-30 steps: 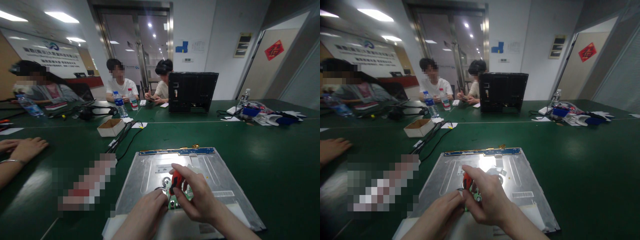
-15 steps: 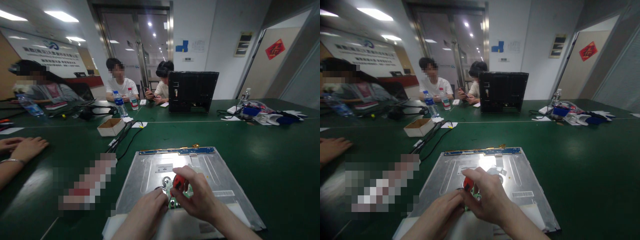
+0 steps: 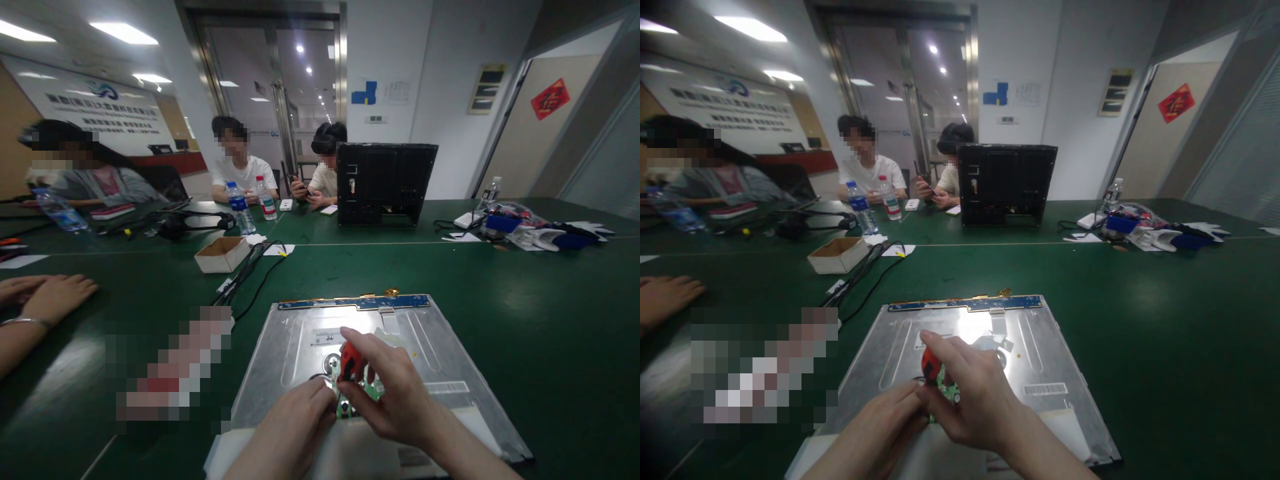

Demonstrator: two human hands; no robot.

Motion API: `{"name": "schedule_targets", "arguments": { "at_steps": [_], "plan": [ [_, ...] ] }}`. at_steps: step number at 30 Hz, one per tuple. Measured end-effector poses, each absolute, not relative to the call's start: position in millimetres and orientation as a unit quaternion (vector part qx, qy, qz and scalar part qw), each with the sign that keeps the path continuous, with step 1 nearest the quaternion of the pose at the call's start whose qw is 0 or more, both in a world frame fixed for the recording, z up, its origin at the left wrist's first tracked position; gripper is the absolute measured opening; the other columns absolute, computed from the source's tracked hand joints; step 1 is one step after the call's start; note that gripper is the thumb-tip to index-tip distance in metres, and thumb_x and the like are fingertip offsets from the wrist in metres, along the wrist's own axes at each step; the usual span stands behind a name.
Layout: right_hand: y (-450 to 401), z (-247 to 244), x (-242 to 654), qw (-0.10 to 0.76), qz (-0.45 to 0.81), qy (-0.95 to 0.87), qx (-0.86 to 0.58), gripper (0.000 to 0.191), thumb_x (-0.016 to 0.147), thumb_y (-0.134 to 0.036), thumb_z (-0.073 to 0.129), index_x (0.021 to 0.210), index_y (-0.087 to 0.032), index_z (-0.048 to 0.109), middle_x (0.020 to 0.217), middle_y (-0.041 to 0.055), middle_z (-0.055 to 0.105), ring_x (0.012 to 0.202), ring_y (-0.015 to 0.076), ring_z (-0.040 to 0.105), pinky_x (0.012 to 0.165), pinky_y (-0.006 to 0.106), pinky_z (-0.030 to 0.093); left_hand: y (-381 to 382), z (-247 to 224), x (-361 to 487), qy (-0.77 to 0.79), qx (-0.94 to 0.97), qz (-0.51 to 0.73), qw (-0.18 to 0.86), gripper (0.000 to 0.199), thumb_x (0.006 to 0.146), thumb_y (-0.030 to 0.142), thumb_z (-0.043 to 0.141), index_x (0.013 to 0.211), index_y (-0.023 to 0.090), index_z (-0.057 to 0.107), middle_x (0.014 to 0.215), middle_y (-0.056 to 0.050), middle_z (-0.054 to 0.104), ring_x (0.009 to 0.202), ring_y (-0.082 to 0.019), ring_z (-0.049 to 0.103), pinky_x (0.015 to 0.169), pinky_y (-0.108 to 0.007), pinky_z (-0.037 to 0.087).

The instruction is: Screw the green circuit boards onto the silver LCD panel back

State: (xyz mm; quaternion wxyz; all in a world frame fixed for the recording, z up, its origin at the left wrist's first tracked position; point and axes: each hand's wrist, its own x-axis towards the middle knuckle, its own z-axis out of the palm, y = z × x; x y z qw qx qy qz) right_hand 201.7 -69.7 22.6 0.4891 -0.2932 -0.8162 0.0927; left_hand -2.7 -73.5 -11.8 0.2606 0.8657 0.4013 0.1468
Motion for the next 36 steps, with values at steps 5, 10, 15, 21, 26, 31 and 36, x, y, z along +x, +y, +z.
{"name": "schedule_targets", "arguments": {
  "at_steps": [5,10,15,21,26,31,36],
  "plan": [
    [-70,19,198,0.504,0.083,-0.805,-0.301,0.051,0.101,-0.03,0.055,0.149,-0.025,0.039,0.094,0.0048,0.068,0.071,0.0188,0.064,0.058,0.029,0.054,-73,-14,-4,0.386,0.868,0.162,0.267,0.032,0.089,0.005,0.048,0.108,0.021,0.068,0.112,-0.008,0.072,0.099,-0.023,0.069,0.087,-0.033,0.055],
    [-70,14,191,0.537,0.049,-0.78,-0.318,0.047,0.101,-0.036,0.059,0.145,-0.027,0.045,0.091,0.0036,0.066,0.066,0.017,0.062,0.053,0.026,0.053,-73,-20,-6,0.384,0.87,0.174,0.256,0.03,0.09,0.007,0.047,0.107,0.021,0.068,0.11,-0.007,0.072,0.098,-0.023,0.069,0.088,-0.035,0.055],
    [-71,12,190,0.536,0.052,-0.777,-0.326,0.051,0.102,-0.031,0.056,0.15,-0.027,0.041,0.088,0.0031,0.065,0.064,0.0167,0.061,0.053,0.026,0.054,-74,-14,-4,0.402,0.869,0.148,0.246,0.026,0.088,0.006,0.047,0.097,0.02,0.067,0.106,-0.007,0.072,0.094,-0.023,0.069,0.083,-0.032,0.056],
    [-73,11,191,0.544,0.074,-0.773,-0.317,0.052,0.101,-0.025,0.053,0.15,-0.025,0.035,0.091,0.0039,0.069,0.063,0.0172,0.064,0.056,0.029,0.057,-73,-14,-4,0.392,0.868,0.157,0.262,0.03,0.09,0.007,0.047,0.107,0.021,0.067,0.111,-0.008,0.072,0.1,-0.024,0.07,0.089,-0.034,0.056],
    [-75,13,190,0.547,0.066,-0.77,-0.322,0.045,0.098,-0.021,0.052,0.141,-0.023,0.038,0.09,0.0037,0.071,0.062,0.0173,0.066,0.056,0.029,0.056,-75,-8,-3,0.399,0.866,0.145,0.266,0.03,0.091,0.007,0.047,0.108,0.021,0.067,0.113,-0.008,0.072,0.103,-0.024,0.07,0.092,-0.034,0.055],
    [-73,13,191,0.545,0.06,-0.757,-0.355,0.041,0.097,-0.029,0.056,0.135,-0.024,0.041,0.09,0.0033,0.069,0.059,0.0168,0.064,0.053,0.028,0.053,-75,-8,-3,0.401,0.868,0.14,0.257,0.029,0.09,0.005,0.048,0.106,0.021,0.066,0.112,-0.008,0.072,0.102,-0.024,0.069,0.09,-0.034,0.055],
    [-68,10,192,0.561,0.08,-0.748,-0.344,0.036,0.099,-0.034,0.061,0.13,-0.026,0.044,0.087,0.0014,0.065,0.061,0.0153,0.062,0.051,0.025,0.05,-74,-22,-6,0.399,0.87,0.152,0.246,0.026,0.09,0.006,0.048,0.104,0.021,0.065,0.109,-0.007,0.071,0.097,-0.024,0.069,0.084,-0.033,0.055]
  ]
}}
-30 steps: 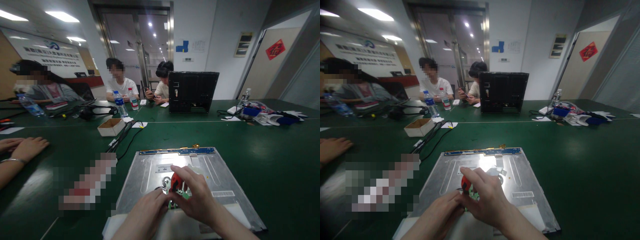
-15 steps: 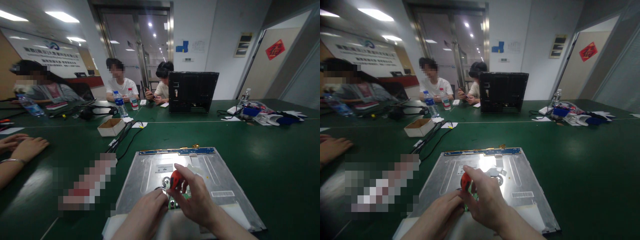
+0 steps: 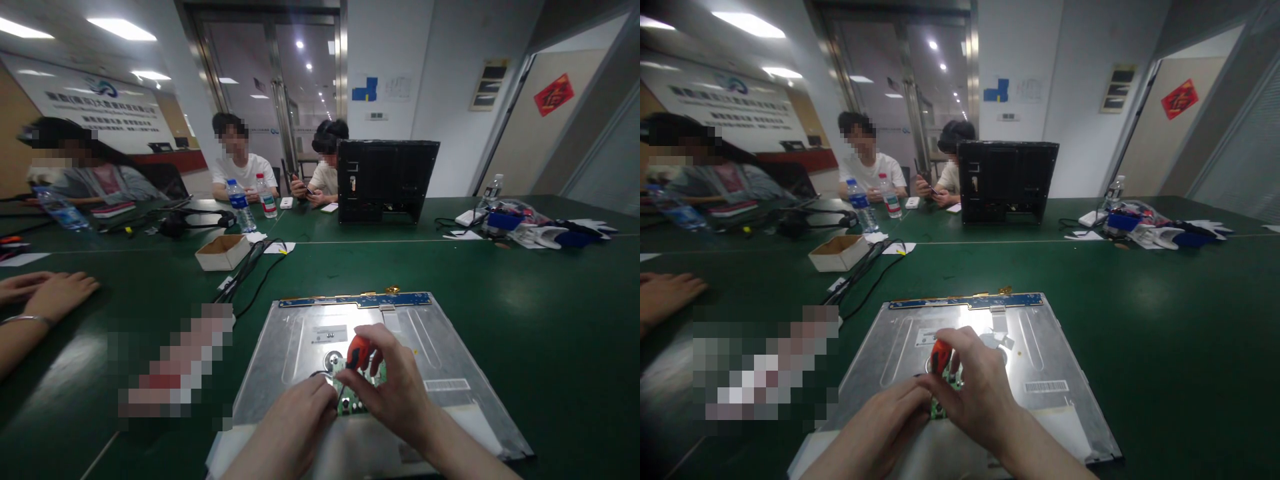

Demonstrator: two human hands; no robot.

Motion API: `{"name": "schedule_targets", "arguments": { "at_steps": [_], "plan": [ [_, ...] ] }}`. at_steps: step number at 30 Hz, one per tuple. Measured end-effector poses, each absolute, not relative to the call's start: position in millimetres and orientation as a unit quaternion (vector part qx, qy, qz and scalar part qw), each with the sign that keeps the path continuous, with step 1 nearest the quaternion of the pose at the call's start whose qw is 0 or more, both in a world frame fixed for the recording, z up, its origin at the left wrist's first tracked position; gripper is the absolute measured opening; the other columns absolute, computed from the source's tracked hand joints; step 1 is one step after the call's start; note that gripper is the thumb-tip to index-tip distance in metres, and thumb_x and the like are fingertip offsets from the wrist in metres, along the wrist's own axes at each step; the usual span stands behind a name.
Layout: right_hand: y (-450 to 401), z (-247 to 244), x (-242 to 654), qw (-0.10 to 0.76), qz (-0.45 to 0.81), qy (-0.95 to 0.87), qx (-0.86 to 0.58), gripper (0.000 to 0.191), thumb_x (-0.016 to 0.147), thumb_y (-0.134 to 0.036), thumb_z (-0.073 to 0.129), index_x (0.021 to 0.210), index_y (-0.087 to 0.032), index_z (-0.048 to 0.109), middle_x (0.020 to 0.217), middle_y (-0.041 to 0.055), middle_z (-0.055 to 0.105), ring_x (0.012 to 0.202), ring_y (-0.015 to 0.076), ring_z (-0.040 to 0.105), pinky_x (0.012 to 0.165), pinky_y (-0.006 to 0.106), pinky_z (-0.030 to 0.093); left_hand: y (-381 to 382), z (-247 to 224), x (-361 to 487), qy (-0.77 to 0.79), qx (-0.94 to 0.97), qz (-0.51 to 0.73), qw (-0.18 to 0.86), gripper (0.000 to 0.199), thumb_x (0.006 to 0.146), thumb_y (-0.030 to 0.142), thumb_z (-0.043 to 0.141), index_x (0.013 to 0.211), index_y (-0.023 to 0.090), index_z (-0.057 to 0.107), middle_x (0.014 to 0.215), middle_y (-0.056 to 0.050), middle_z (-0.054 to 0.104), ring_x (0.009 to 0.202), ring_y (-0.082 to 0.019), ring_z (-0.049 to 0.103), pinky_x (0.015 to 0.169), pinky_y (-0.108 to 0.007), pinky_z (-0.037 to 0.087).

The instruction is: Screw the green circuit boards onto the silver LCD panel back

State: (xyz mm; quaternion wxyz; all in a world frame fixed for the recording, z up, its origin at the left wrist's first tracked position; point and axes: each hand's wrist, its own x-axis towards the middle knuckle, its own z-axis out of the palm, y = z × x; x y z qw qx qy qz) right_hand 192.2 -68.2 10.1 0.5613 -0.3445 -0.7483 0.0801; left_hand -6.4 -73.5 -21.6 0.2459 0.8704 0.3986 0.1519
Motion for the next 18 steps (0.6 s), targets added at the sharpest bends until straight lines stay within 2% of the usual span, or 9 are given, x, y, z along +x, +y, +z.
{"name": "schedule_targets", "arguments": {
  "at_steps": [4,9,18],
  "plan": [
    [-68,11,192,0.558,0.088,-0.751,-0.343,0.035,0.1,-0.03,0.06,0.132,-0.026,0.047,0.086,0.0007,0.063,0.062,0.015,0.06,0.051,0.024,0.048,-73,-21,-6,0.401,0.87,0.14,0.252,0.027,0.09,0.006,0.049,0.105,0.02,0.066,0.108,-0.007,0.071,0.098,-0.024,0.069,0.087,-0.032,0.054],
    [-69,14,194,0.551,0.102,-0.757,-0.336,0.044,0.098,-0.023,0.062,0.139,-0.029,0.048,0.094,0.0031,0.065,0.071,0.0168,0.061,0.054,0.025,0.051,-75,-9,-4,0.416,0.863,0.119,0.261,0.029,0.09,0.006,0.048,0.108,0.021,0.066,0.113,-0.007,0.071,0.102,-0.024,0.068,0.091,-0.035,0.054],
    [-73,19,194,0.548,0.114,-0.747,-0.359,0.056,0.088,-0.013,0.057,0.141,-0.025,0.043,0.095,0.004,0.065,0.069,0.0171,0.062,0.051,0.027,0.049,-77,-3,0,0.44,0.864,0.081,0.232,0.023,0.091,0.006,0.047,0.092,0.019,0.065,0.101,-0.007,0.071,0.091,-0.023,0.068,0.08,-0.034,0.054]
  ]
}}
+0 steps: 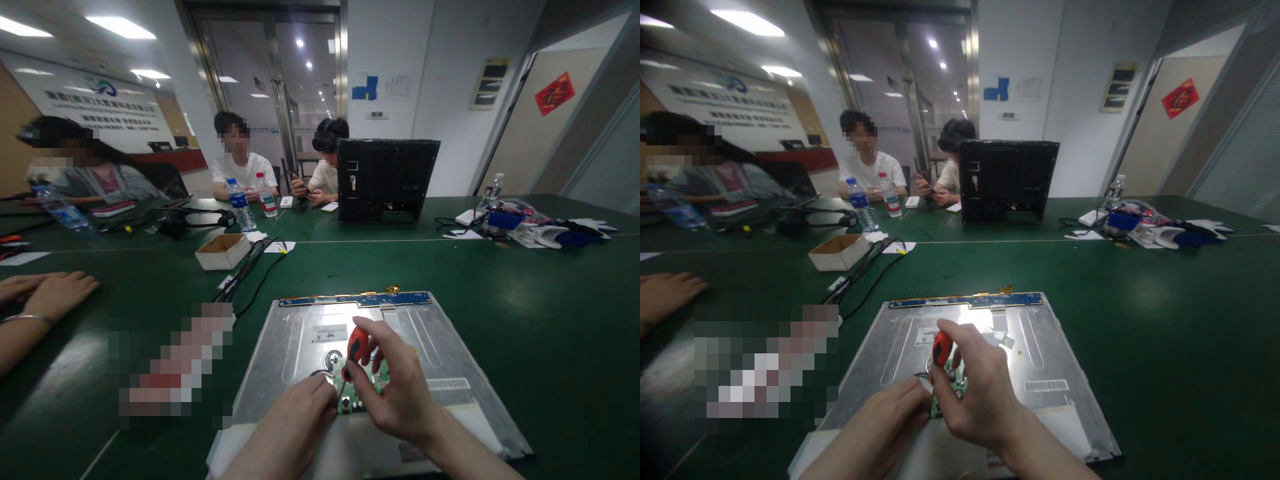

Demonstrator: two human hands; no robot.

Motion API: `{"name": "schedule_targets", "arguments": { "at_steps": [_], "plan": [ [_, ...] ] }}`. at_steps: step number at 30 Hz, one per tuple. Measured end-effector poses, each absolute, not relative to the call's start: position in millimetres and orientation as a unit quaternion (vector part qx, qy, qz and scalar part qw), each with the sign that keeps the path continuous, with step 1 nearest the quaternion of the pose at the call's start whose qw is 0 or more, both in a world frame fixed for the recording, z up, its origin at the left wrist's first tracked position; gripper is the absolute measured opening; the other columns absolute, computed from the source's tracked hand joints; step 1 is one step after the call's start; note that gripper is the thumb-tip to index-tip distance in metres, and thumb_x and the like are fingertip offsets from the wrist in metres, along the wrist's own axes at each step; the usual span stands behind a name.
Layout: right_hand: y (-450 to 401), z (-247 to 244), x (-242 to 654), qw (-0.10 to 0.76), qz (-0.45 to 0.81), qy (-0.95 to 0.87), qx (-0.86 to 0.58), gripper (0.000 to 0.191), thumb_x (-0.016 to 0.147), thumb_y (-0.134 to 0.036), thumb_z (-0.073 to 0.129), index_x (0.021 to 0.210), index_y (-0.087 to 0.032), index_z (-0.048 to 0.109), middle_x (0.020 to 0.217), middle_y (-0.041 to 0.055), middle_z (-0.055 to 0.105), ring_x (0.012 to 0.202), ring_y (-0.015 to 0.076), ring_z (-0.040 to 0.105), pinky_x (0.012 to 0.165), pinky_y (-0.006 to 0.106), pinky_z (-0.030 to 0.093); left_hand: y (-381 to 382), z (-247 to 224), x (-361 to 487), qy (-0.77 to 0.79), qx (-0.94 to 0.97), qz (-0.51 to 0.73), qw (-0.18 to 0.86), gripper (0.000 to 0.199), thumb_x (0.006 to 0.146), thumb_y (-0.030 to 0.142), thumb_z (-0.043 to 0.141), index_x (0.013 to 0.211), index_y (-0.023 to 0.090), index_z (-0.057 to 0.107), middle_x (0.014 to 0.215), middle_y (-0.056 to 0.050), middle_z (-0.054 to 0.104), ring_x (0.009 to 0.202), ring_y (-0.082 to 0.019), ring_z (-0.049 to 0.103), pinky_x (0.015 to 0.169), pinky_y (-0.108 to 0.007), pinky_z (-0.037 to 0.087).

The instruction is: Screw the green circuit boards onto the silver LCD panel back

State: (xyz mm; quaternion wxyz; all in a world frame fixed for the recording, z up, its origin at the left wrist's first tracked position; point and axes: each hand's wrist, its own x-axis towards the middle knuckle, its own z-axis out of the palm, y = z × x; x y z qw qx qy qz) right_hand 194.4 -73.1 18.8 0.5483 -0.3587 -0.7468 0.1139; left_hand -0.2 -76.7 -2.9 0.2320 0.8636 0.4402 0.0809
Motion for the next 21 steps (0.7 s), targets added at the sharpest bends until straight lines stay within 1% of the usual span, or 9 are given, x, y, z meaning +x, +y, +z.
{"name": "schedule_targets", "arguments": {
  "at_steps": [6,10,14,18,21],
  "plan": [
    [-71,17,194,0.555,0.105,-0.743,-0.358,0.046,0.091,-0.02,0.064,0.133,-0.026,0.048,0.091,0.0019,0.062,0.067,0.0165,0.061,0.052,0.027,0.05,-76,-9,-1,0.43,0.868,0.089,0.233,0.022,0.092,0.006,0.047,0.096,0.019,0.065,0.103,-0.006,0.07,0.091,-0.022,0.067,0.079,-0.031,0.052],
    [-69,15,195,0.561,0.118,-0.733,-0.366,0.042,0.093,-0.021,0.066,0.132,-0.028,0.053,0.094,0.0022,0.06,0.068,0.0149,0.061,0.052,0.025,0.052,-76,-9,-2,0.441,0.862,0.08,0.235,0.02,0.092,0.008,0.049,0.095,0.018,0.065,0.103,-0.007,0.069,0.091,-0.023,0.067,0.078,-0.032,0.052],
    [-69,18,197,0.556,0.151,-0.729,-0.37,0.048,0.091,-0.016,0.065,0.136,-0.03,0.055,0.097,0.0032,0.062,0.068,0.0148,0.061,0.05,0.024,0.053,-75,-6,-1,0.444,0.859,0.077,0.244,0.021,0.091,0.006,0.049,0.096,0.018,0.065,0.105,-0.007,0.069,0.094,-0.024,0.066,0.082,-0.035,0.052],
    [-71,20,196,0.545,0.159,-0.738,-0.364,0.055,0.089,-0.012,0.059,0.141,-0.029,0.05,0.097,0.0036,0.065,0.068,0.0159,0.062,0.051,0.025,0.053,-76,-2,0,0.438,0.861,0.079,0.246,0.022,0.091,0.005,0.049,0.096,0.019,0.065,0.103,-0.006,0.069,0.093,-0.023,0.067,0.081,-0.034,0.052],
    [-72,21,195,0.553,0.152,-0.734,-0.364,0.057,0.087,-0.01,0.056,0.14,-0.028,0.047,0.096,0.0031,0.067,0.067,0.0159,0.063,0.051,0.025,0.052,-76,1,1,0.437,0.862,0.076,0.244,0.022,0.09,0.003,0.049,0.092,0.019,0.064,0.099,-0.006,0.069,0.09,-0.022,0.067,0.079,-0.032,0.052]
  ]
}}
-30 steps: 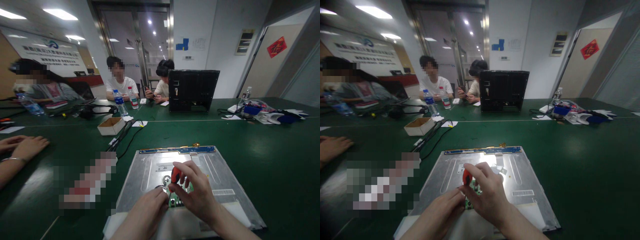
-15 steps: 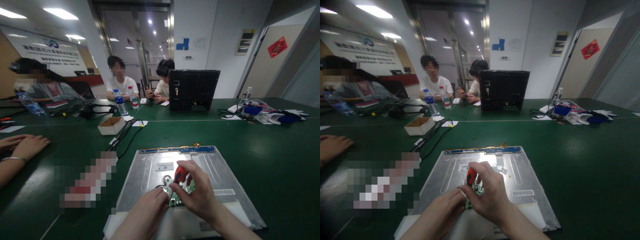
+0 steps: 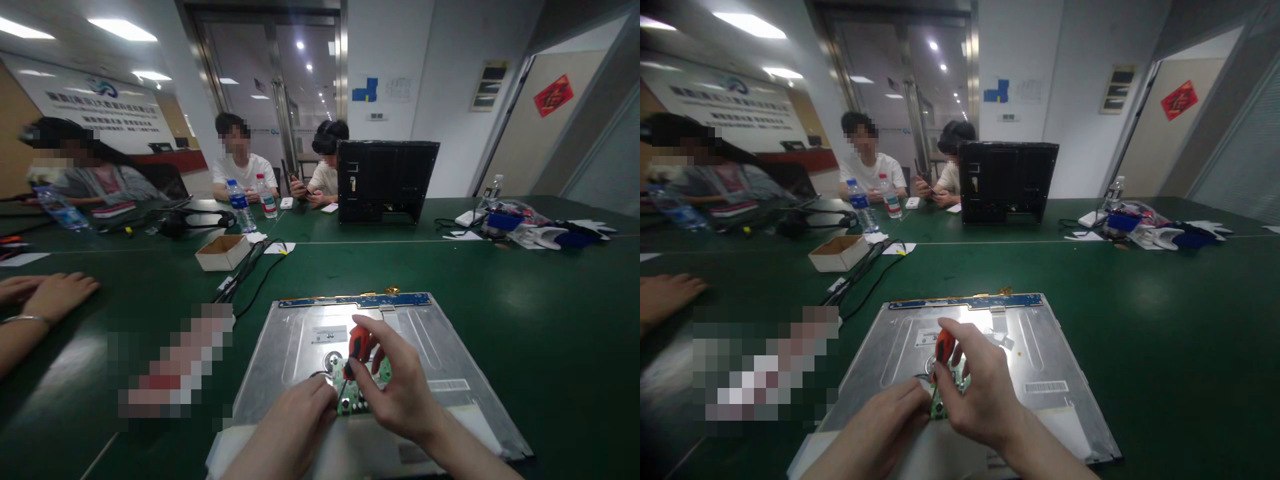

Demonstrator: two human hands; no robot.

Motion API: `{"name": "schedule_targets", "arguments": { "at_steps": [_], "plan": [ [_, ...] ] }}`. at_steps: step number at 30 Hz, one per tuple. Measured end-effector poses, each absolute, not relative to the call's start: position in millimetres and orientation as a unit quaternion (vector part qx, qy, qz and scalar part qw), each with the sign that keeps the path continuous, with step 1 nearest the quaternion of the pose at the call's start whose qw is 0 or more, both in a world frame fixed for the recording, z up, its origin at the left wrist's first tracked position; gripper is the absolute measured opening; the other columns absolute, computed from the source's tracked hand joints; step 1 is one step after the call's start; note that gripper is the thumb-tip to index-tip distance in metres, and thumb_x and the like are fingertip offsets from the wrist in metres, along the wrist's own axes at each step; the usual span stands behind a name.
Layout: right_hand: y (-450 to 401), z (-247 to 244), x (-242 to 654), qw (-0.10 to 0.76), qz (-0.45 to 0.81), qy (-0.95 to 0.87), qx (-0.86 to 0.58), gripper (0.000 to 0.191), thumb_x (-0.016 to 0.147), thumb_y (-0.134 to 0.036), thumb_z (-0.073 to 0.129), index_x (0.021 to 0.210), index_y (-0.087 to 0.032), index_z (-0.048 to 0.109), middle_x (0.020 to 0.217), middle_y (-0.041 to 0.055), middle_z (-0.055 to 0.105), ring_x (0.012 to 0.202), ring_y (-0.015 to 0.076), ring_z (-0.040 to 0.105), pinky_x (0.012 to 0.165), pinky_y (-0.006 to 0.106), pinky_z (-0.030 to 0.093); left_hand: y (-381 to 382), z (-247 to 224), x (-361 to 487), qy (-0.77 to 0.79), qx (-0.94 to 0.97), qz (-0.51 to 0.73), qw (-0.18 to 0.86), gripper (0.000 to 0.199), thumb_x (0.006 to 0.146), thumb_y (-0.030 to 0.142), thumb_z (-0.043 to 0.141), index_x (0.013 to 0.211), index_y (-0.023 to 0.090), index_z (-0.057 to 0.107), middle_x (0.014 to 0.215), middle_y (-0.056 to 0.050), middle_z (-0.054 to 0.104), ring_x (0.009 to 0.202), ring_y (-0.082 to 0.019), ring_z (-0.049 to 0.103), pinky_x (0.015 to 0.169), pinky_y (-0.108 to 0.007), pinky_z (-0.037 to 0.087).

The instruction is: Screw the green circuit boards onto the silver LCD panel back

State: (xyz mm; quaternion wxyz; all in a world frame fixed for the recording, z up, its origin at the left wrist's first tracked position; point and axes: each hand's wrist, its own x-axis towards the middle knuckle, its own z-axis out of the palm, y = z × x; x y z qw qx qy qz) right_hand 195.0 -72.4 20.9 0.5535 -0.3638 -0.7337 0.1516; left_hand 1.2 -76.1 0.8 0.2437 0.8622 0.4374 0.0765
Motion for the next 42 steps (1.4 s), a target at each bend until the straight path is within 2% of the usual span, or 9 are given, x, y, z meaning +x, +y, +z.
{"name": "schedule_targets", "arguments": {
  "at_steps": [8,11,18,23,27,33,36,39,42],
  "plan": [
    [-71,19,197,0.554,0.133,-0.74,-0.357,0.045,0.091,-0.017,0.063,0.134,-0.028,0.054,0.102,0.0052,0.063,0.074,0.0168,0.063,0.053,0.026,0.053,-75,-10,-2,0.427,0.867,0.098,0.236,0.023,0.09,0.005,0.048,0.096,0.02,0.065,0.102,-0.006,0.069,0.092,-0.023,0.067,0.077,-0.031,0.052],
    [-70,18,197,0.551,0.127,-0.745,-0.355,0.047,0.093,-0.018,0.062,0.139,-0.029,0.055,0.106,0.0066,0.061,0.072,0.0152,0.063,0.054,0.026,0.055,-75,-13,-4,0.422,0.869,0.108,0.235,0.023,0.09,0.006,0.048,0.097,0.02,0.065,0.101,-0.006,0.069,0.089,-0.022,0.067,0.077,-0.03,0.051],
    [-73,22,196,0.546,0.148,-0.754,-0.333,0.056,0.091,-0.011,0.055,0.145,-0.026,0.047,0.099,0.0054,0.066,0.076,0.0177,0.065,0.054,0.026,0.055,-76,-8,-3,0.423,0.866,0.118,0.241,0.023,0.092,0.007,0.046,0.094,0.02,0.065,0.101,-0.006,0.07,0.09,-0.022,0.066,0.078,-0.031,0.052],
    [-74,20,196,0.551,0.138,-0.751,-0.338,0.047,0.088,-0.013,0.059,0.133,-0.025,0.049,0.097,0.0046,0.069,0.071,0.0172,0.066,0.055,0.027,0.054,-76,-8,-4,0.42,0.866,0.118,0.243,0.023,0.09,0.006,0.047,0.096,0.02,0.065,0.103,-0.006,0.07,0.091,-0.022,0.067,0.079,-0.03,0.052],
    [-74,17,195,0.559,0.105,-0.742,-0.355,0.037,0.091,-0.019,0.061,0.125,-0.026,0.048,0.089,0.0019,0.07,0.057,0.0142,0.062,0.052,0.026,0.053,-77,-8,-4,0.42,0.866,0.115,0.248,0.024,0.091,0.007,0.046,0.099,0.02,0.065,0.104,-0.006,0.07,0.093,-0.022,0.067,0.081,-0.032,0.052],
    [-76,21,195,0.553,0.122,-0.742,-0.358,0.038,0.09,-0.015,0.057,0.125,-0.025,0.048,0.092,0.0028,0.07,0.056,0.0136,0.063,0.05,0.025,0.053,-76,-7,-1,0.431,0.866,0.094,0.236,0.025,0.09,0.005,0.048,0.098,0.02,0.066,0.104,-0.007,0.07,0.094,-0.024,0.068,0.082,-0.034,0.052],
    [-76,23,196,0.544,0.127,-0.752,-0.351,0.042,0.088,-0.014,0.057,0.128,-0.025,0.049,0.094,0.0039,0.069,0.062,0.0151,0.064,0.052,0.025,0.054,-76,-4,0,0.431,0.865,0.09,0.242,0.025,0.09,0.004,0.047,0.098,0.02,0.065,0.105,-0.007,0.071,0.095,-0.024,0.068,0.082,-0.034,0.053],
    [-75,23,198,0.549,0.148,-0.756,-0.325,0.047,0.088,-0.013,0.058,0.132,-0.026,0.049,0.104,0.0072,0.066,0.076,0.0183,0.067,0.055,0.026,0.056,-76,0,0,0.435,0.86,0.09,0.252,0.024,0.091,0.004,0.048,0.098,0.02,0.065,0.107,-0.007,0.071,0.097,-0.025,0.068,0.082,-0.033,0.053],
    [-75,23,198,0.546,0.155,-0.759,-0.319,0.05,0.089,-0.012,0.057,0.136,-0.027,0.051,0.113,0.0092,0.062,0.082,0.0189,0.066,0.059,0.028,0.058,-75,0,0,0.429,0.858,0.099,0.264,0.027,0.089,0.002,0.049,0.102,0.02,0.065,0.11,-0.007,0.071,0.1,-0.025,0.069,0.086,-0.035,0.053]
  ]
}}
